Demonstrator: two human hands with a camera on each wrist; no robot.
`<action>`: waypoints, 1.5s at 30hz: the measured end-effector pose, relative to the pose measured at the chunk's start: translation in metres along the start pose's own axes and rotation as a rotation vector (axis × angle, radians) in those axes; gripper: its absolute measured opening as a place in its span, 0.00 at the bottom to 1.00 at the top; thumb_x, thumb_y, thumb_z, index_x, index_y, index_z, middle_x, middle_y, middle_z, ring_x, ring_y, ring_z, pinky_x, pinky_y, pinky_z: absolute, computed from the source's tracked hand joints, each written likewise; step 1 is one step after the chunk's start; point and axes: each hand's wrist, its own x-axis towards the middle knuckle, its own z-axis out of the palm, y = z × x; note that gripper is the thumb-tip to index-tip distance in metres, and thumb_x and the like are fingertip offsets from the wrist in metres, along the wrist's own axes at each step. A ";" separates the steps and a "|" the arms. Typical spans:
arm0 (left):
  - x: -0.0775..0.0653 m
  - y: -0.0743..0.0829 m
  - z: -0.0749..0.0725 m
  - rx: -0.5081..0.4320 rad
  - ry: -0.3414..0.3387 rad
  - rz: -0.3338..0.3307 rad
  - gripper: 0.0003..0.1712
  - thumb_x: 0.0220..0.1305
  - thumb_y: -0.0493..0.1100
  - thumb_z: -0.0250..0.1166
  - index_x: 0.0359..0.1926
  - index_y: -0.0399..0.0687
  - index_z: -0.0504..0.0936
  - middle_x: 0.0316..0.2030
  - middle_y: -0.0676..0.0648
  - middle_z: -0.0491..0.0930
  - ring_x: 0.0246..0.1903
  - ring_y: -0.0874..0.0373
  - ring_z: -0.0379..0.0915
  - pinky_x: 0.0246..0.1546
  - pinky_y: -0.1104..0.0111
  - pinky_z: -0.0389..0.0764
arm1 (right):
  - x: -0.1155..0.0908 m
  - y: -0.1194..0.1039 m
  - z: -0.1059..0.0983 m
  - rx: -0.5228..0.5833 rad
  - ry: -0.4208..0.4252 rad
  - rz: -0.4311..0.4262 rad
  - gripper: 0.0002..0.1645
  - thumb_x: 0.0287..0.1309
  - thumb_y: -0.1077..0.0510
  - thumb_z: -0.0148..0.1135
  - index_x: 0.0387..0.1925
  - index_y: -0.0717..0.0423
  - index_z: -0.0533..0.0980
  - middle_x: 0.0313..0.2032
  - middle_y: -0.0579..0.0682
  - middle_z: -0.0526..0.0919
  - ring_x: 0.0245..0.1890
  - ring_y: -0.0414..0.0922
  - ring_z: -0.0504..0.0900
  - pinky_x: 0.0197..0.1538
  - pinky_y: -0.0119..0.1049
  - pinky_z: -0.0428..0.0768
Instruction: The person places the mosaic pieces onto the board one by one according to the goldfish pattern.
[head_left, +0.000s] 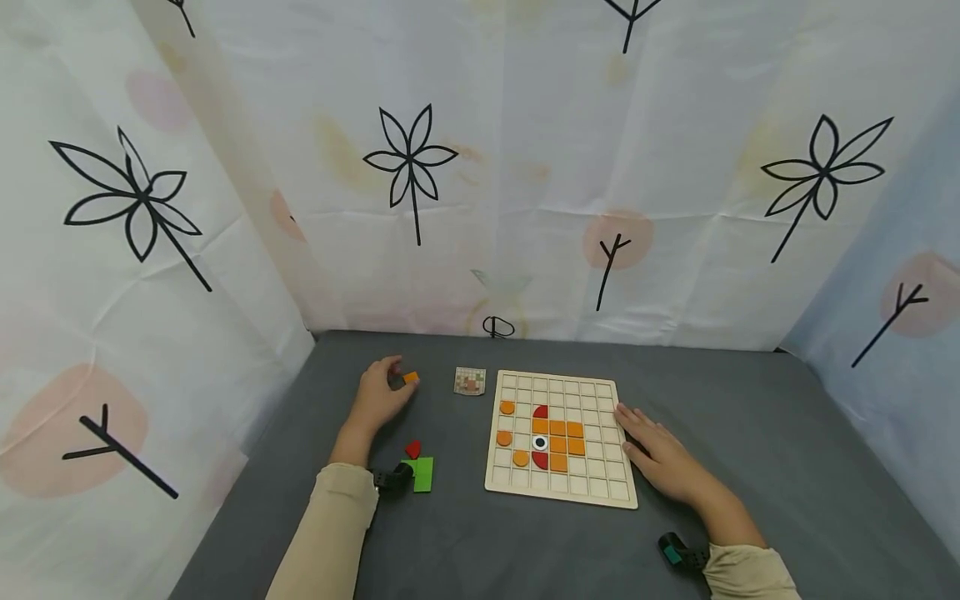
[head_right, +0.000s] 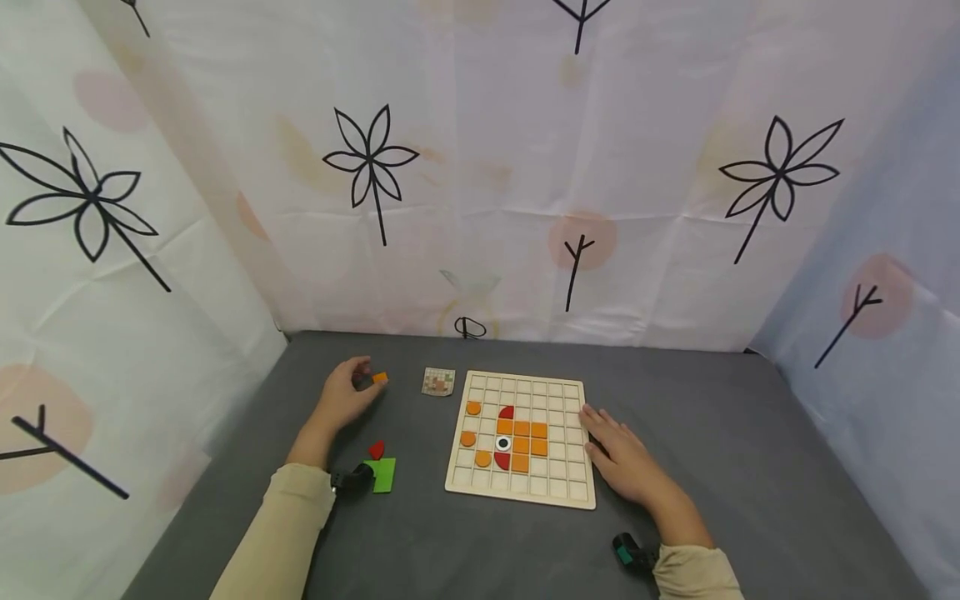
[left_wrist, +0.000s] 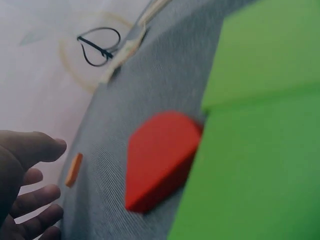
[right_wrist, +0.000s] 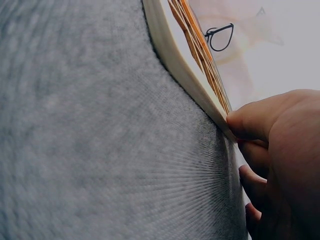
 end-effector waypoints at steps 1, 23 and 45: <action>0.002 -0.001 0.000 0.013 -0.006 -0.002 0.37 0.70 0.46 0.73 0.73 0.34 0.73 0.59 0.32 0.77 0.61 0.36 0.75 0.63 0.43 0.77 | 0.000 0.000 0.000 0.001 0.000 -0.001 0.34 0.81 0.56 0.54 0.79 0.65 0.63 0.80 0.66 0.60 0.79 0.73 0.56 0.75 0.75 0.53; 0.000 0.004 0.003 0.150 -0.016 -0.017 0.18 0.68 0.45 0.74 0.53 0.38 0.89 0.56 0.36 0.80 0.58 0.37 0.75 0.62 0.42 0.76 | -0.001 0.001 0.002 0.000 0.002 -0.005 0.34 0.81 0.55 0.55 0.79 0.64 0.64 0.80 0.65 0.61 0.79 0.73 0.56 0.75 0.74 0.53; -0.040 0.113 0.053 0.039 -0.170 0.347 0.14 0.69 0.46 0.75 0.52 0.47 0.89 0.56 0.46 0.80 0.58 0.45 0.75 0.64 0.49 0.78 | 0.000 0.001 0.000 0.002 -0.005 -0.004 0.34 0.81 0.55 0.55 0.79 0.65 0.63 0.80 0.66 0.60 0.80 0.73 0.56 0.75 0.75 0.53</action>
